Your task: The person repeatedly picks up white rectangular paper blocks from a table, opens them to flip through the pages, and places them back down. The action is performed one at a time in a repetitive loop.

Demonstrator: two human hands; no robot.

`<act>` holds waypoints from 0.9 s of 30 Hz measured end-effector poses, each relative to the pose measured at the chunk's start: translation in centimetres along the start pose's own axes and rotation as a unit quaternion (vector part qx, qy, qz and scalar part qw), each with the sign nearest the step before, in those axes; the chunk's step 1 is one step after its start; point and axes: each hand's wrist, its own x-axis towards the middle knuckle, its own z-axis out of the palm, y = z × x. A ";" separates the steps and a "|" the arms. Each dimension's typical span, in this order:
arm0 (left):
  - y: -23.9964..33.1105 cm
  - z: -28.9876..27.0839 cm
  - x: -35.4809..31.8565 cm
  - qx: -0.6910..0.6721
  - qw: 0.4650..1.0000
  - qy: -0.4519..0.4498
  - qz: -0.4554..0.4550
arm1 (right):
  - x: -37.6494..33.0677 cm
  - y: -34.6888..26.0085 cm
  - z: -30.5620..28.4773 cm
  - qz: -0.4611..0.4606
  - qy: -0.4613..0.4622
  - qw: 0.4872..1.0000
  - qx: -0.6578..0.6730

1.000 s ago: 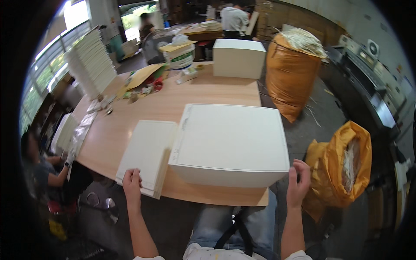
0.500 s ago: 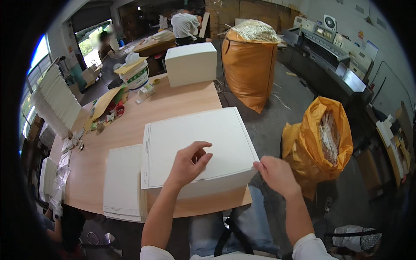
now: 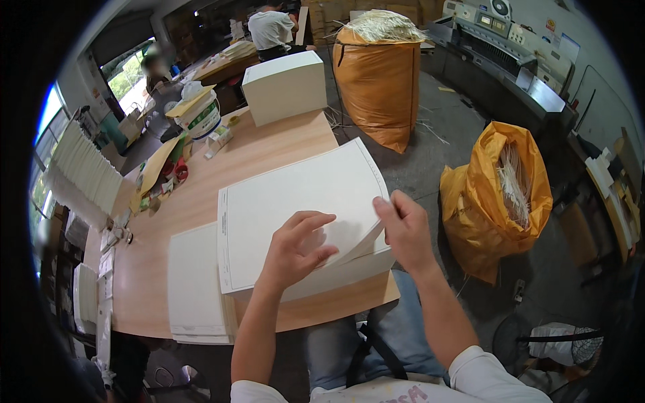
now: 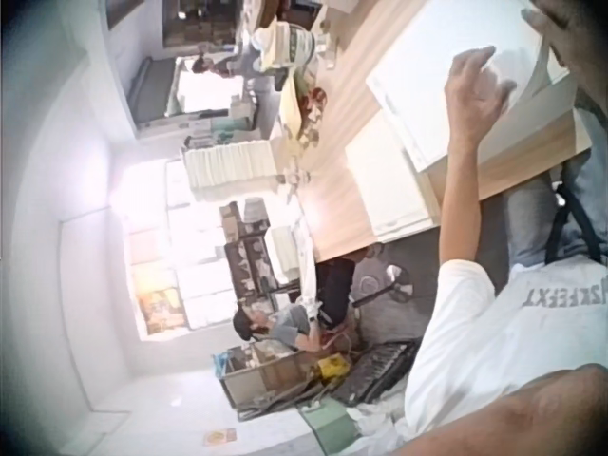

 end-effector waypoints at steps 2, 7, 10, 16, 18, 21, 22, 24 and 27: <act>0.2 0.1 0.1 -0.014 1.000 -0.006 0.024 | 0.4 -0.9 -0.4 0.135 -0.023 0.973 0.185; 0.0 0.0 0.0 0.003 0.999 -0.017 0.035 | 0.3 -0.4 -0.3 0.147 -0.018 0.959 0.242; -0.3 -0.2 -0.3 -0.038 0.999 -0.031 -0.008 | 0.3 -0.4 -0.3 0.141 -0.021 0.964 0.226; 0.6 0.4 -0.3 -0.151 0.985 0.021 -0.081 | 0.6 -0.9 -0.7 0.076 -0.022 0.994 0.077; 0.7 0.6 -0.3 -0.142 0.987 0.039 -0.061 | 0.9 0.3 0.0 -0.016 0.015 0.995 -0.098; 0.1 0.1 -0.1 -0.056 0.998 -0.028 -0.006 | 1.1 0.0 -0.2 0.098 -0.021 0.986 0.131; 0.3 0.2 0.0 -0.043 0.999 -0.028 0.011 | 1.2 -0.5 -0.4 0.152 -0.040 0.959 0.234; 1.0 0.4 0.1 -0.015 0.999 -0.025 0.045 | 1.3 -1.0 0.0 0.159 -0.017 0.953 0.257; 0.2 0.3 -0.2 -0.007 0.999 -0.020 0.030 | 1.1 -0.9 0.0 0.156 -0.018 0.955 0.252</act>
